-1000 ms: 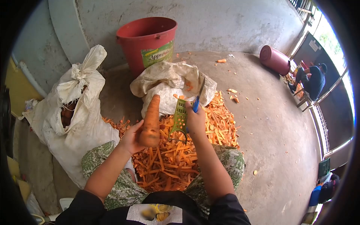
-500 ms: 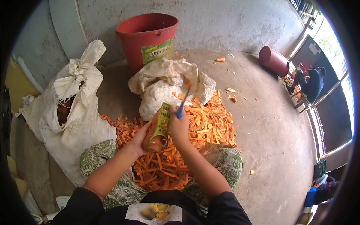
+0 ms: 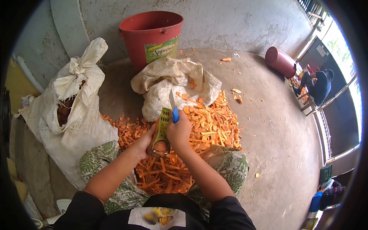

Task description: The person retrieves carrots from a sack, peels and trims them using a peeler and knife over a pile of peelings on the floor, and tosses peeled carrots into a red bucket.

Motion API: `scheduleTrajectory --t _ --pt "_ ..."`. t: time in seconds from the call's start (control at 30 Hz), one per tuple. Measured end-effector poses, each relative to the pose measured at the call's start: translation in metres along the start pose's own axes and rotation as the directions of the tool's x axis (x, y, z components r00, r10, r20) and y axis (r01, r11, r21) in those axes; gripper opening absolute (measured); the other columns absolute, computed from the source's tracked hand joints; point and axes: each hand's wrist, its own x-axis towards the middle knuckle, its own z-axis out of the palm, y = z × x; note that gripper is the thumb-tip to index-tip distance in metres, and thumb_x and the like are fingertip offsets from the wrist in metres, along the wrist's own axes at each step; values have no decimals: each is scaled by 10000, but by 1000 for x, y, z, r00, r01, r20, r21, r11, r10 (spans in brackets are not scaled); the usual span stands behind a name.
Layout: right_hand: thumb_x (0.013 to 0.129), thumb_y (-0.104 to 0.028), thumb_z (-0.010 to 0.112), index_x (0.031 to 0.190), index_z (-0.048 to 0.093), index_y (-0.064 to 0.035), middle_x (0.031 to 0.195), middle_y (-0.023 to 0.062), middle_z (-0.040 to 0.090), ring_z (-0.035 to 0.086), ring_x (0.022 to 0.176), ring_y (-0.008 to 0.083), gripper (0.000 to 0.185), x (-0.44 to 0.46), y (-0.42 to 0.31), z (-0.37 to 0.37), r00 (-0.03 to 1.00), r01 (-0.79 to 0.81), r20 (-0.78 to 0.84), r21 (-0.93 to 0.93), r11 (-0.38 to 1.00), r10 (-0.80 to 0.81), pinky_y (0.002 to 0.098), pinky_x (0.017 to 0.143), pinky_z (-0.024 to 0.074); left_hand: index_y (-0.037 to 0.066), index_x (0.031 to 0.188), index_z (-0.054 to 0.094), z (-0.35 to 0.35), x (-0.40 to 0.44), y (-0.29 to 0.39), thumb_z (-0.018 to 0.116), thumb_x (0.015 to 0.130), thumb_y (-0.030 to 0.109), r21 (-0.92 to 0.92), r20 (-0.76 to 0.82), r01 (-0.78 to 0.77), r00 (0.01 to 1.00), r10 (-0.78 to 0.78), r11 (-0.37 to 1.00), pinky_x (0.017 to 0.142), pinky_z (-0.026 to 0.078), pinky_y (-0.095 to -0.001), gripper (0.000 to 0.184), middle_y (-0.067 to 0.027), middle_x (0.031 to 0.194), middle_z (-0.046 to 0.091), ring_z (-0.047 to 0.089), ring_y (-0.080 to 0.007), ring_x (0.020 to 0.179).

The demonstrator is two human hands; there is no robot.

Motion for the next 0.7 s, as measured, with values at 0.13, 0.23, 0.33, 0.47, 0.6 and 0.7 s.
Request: scheduleTrajectory --t 0.13,0.23,0.33,0.47,0.6,0.7 --pt "846 -220 514 768 513 -7 587 197 532 525 547 385 227 42 34 -2 981 -115 -168 -119 986 94 448 505 385 43 1067 473 11 -16 -11 283 920 436 142 -61 214 976 -207 966 682 515 -341 460 -110 869 591 617 -227 723" --pt "846 -218 497 775 515 -6 626 189 549 540 596 376 225 70 65 -14 921 -9 -387 -133 991 -44 446 540 392 19 1052 479 13 -21 -10 292 919 433 181 -70 244 969 -235 953 686 513 -339 473 -118 874 590 616 -225 734" --pt "861 -231 487 767 519 0 577 139 522 514 527 295 251 100 94 -38 835 -227 -513 7 974 199 397 504 372 5 1047 477 16 -34 4 297 921 421 306 70 179 975 -210 935 684 511 -339 471 -128 862 590 615 -229 729" --pt "889 -259 454 727 498 5 561 17 449 415 522 107 313 75 55 -36 896 -199 -298 391 899 328 295 490 343 9 1044 473 2 -26 5 326 916 411 104 40 126 991 -131 987 674 511 -343 447 -144 835 592 612 -242 720" --pt "895 -283 455 728 484 -13 560 2 431 388 522 94 319 35 15 -13 976 -160 -75 397 904 206 276 490 340 29 1063 474 -1 -19 11 342 915 393 16 -49 52 998 -51 999 687 514 -346 414 -136 863 596 612 -231 746" --pt "892 -294 472 742 485 -19 565 -1 429 389 523 92 313 20 1 -12 975 -221 68 366 904 211 276 493 342 49 1098 474 2 -18 15 354 915 370 -1 -42 10 999 -10 1000 696 516 -345 390 -105 896 599 610 -206 781"
